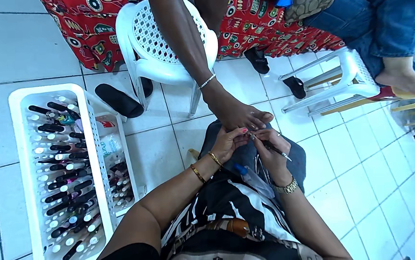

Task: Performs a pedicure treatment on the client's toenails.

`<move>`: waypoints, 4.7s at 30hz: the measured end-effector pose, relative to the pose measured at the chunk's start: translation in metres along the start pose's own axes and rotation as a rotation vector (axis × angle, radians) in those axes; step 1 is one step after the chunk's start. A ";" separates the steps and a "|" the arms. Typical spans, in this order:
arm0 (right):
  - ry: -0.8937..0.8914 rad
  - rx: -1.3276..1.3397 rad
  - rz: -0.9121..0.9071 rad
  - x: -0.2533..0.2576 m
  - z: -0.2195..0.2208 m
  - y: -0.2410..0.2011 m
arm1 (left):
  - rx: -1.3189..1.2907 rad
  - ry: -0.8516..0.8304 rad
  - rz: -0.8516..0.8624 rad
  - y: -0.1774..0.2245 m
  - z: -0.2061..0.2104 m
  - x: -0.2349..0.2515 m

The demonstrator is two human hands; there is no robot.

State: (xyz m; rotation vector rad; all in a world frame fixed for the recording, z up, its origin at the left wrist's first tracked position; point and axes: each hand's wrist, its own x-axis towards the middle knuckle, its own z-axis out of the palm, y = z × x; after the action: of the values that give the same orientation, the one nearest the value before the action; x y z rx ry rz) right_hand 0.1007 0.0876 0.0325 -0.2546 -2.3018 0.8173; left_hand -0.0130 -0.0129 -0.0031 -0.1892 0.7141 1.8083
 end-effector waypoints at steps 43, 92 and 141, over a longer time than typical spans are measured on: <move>-0.219 -0.214 -0.261 0.015 -0.015 -0.011 | 0.040 -0.003 0.021 0.003 0.003 -0.002; -0.576 -0.479 0.655 -0.034 -0.102 0.011 | 0.088 -0.005 0.020 -0.003 -0.005 0.006; -1.080 -0.458 0.508 -0.056 -0.159 -0.057 | -0.050 0.080 -0.134 0.010 0.022 0.004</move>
State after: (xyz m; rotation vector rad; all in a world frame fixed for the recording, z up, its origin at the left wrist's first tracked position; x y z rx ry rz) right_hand 0.2497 0.0993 0.1297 -0.7725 -3.5315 0.7355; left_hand -0.0186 0.0006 0.0167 -0.3367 0.6963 1.6995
